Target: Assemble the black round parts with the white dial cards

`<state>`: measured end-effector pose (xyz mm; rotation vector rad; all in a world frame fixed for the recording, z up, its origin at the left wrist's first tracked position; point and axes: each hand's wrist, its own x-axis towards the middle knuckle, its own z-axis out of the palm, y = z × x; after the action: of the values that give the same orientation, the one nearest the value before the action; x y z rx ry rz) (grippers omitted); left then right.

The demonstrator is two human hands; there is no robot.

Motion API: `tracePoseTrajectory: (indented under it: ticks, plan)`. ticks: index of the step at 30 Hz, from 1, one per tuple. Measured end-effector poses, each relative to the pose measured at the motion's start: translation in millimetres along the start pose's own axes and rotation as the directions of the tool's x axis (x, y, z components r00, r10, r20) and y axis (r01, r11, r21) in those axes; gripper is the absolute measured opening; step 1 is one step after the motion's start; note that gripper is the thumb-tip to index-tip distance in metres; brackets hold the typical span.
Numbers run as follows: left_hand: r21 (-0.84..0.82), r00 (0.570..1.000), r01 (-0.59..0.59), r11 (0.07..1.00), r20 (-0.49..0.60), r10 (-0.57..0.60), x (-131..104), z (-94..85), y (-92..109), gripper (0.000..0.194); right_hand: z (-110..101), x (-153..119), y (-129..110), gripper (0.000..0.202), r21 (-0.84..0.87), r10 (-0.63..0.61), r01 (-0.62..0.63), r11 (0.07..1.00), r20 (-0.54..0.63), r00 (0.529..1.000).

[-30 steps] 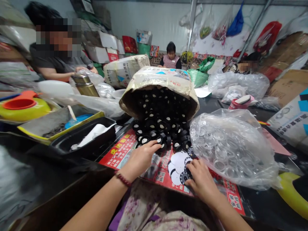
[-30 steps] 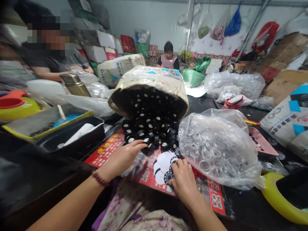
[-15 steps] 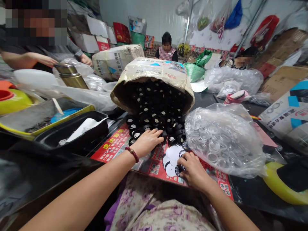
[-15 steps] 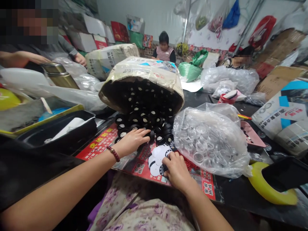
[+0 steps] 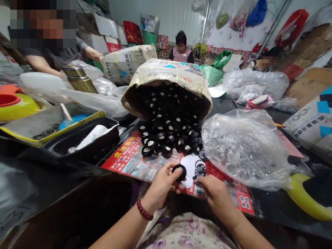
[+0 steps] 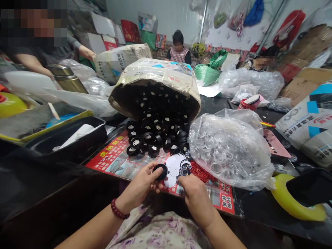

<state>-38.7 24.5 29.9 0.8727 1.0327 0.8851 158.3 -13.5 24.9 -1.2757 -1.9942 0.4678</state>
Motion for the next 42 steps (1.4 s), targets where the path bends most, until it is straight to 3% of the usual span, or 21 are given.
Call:
tracePoseTrajectory:
  ticks: [3, 5, 7, 9, 12, 14, 16, 19, 24, 29, 33, 35, 42]
  plan:
    - [-0.155, 0.994, 0.067, 0.986, 0.1, -0.052, -4, 4.9, -3, 0.041, -2, 3, -7, 0.013, 0.174, 0.248, -0.244, 0.954, -0.004, 0.969]
    - [-0.173, 0.991, 0.067, 0.983, 0.123, -0.046, -6, 8.0, -5, 0.045, -1, 10, -14, 0.01, 0.415, 0.432, -0.401, 0.817, 0.023, 0.902]
    - [-0.151, 0.99, 0.054, 0.987, 0.14, -0.032, -7, 11.4, -7, 0.05, 1, 20, -19, 0.014, 0.577, 0.508, -0.462, 0.674, 0.092, 0.856]
    - [-0.116, 0.99, 0.018, 0.993, 0.139, -0.001, -8, 14.3, -11, 0.053, 5, 27, -22, 0.021, 0.565, 0.486, -0.447, 0.693, 0.092, 0.869]
    - [-0.074, 0.994, -0.03, 0.997, 0.102, 0.038, -9, 15.8, -15, 0.052, 9, 31, -22, 0.022, 0.335, 0.34, -0.32, 0.886, 0.0, 0.941]
    - [-0.063, 0.997, -0.029, 0.998, 0.075, 0.033, -11, 15.3, -16, 0.052, 10, 30, -20, 0.014, 0.249, 0.286, -0.269, 0.93, -0.034, 0.957]
    - [-0.059, 0.998, -0.016, 0.998, 0.062, 0.02, -12, 14.8, -16, 0.05, 10, 29, -17, 0.013, 0.318, 0.348, -0.324, 0.891, -0.018, 0.938]
    - [-0.035, 0.996, -0.032, 0.999, 0.083, 0.035, -10, 15.4, -19, 0.044, 10, 29, -16, 0.016, 0.471, 0.462, -0.445, 0.762, 0.087, 0.882]
    - [0.045, 0.987, -0.115, 0.992, 0.119, 0.109, -7, 18.1, -27, 0.036, 16, 29, -23, 0.019, 0.386, 0.442, -0.428, 0.817, 0.057, 0.895]
    - [0.037, 0.989, -0.127, 0.991, 0.087, 0.123, -12, 21.4, -28, 0.033, 19, 24, -30, 0.02, 0.504, 0.544, -0.511, 0.697, 0.093, 0.834]
    - [0.116, 0.989, -0.143, 0.983, 0.06, 0.136, -15, 21.7, -30, 0.031, 16, 17, -31, 0.015, 0.242, 0.411, -0.388, 0.889, -0.052, 0.91]
    - [0.145, 0.989, -0.14, 0.979, 0.068, 0.132, -16, 20.5, -32, 0.029, 15, 13, -30, 0.005, 0.185, 0.381, -0.367, 0.912, -0.049, 0.923]
    - [0.206, 0.98, -0.121, 0.971, 0.178, 0.085, -18, 18.9, -34, 0.025, 20, 4, -34, 0.019, 0.549, 0.423, -0.385, 0.742, 0.062, 0.904]
